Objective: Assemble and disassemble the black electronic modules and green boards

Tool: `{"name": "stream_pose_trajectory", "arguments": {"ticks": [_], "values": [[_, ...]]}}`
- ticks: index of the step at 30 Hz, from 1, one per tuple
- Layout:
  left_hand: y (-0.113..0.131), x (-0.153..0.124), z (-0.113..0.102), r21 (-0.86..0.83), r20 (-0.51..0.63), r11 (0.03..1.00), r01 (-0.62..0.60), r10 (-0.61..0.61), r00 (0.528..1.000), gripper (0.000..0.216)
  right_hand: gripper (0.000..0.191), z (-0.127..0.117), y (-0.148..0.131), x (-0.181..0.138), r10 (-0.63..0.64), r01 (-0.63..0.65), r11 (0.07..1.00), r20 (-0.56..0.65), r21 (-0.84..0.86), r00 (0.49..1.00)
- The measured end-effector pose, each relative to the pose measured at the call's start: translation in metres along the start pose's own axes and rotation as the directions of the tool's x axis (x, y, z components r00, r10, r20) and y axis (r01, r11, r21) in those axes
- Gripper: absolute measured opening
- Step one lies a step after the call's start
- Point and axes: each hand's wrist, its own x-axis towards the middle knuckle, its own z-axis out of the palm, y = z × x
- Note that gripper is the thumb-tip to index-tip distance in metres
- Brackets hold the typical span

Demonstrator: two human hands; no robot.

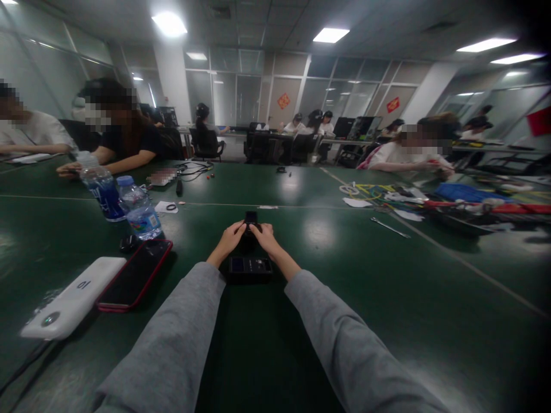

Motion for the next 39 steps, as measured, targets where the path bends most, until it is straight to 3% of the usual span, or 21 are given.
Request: {"name": "stream_pose_trajectory", "arguments": {"ticks": [5, 9, 13, 17, 22, 31, 35, 39], "values": [[-0.004, 0.000, 0.002, 0.081, -0.023, 0.997, 0.005, -0.003, 1.000, 0.031, 0.035, 0.008, 0.000, -0.001, 0.026, -0.029, 0.998, -0.053, -0.053, 0.998], [-0.006, 0.002, 0.003, 0.036, -0.022, 0.999, 0.023, -0.022, 1.000, 0.029, 0.060, 0.012, -0.002, -0.008, -0.093, 0.090, 0.995, -0.085, -0.041, 0.992], [-0.009, 0.002, 0.002, 0.055, -0.011, 0.998, -0.014, 0.015, 1.000, 0.030, 0.081, 0.011, -0.004, -0.013, -0.207, 0.207, 0.978, -0.001, 0.011, 0.978], [-0.011, 0.001, -0.001, 0.088, 0.038, 0.993, -0.079, 0.076, 0.996, 0.047, 0.097, 0.010, -0.005, -0.015, -0.269, 0.269, 0.963, 0.039, -0.007, 0.962], [-0.010, -0.001, -0.002, 0.151, 0.029, 0.982, -0.114, 0.111, 0.993, 0.049, 0.090, 0.011, -0.007, -0.016, -0.293, 0.296, 0.954, 0.067, -0.044, 0.954], [-0.011, 0.000, -0.002, 0.065, -0.008, 0.995, -0.077, 0.078, 0.997, 0.041, 0.089, 0.010, -0.015, -0.024, -0.247, 0.256, 0.960, 0.083, -0.115, 0.965], [-0.012, 0.000, -0.002, 0.072, -0.013, 0.995, -0.075, 0.076, 0.997, 0.040, 0.083, 0.007, -0.025, -0.028, -0.335, 0.332, 0.933, 0.002, -0.141, 0.942], [-0.011, 0.000, -0.001, 0.218, 0.037, 0.970, -0.110, 0.105, 0.994, 0.045, 0.076, 0.003, -0.035, -0.032, -0.378, 0.344, 0.919, -0.184, -0.191, 0.907]]}}
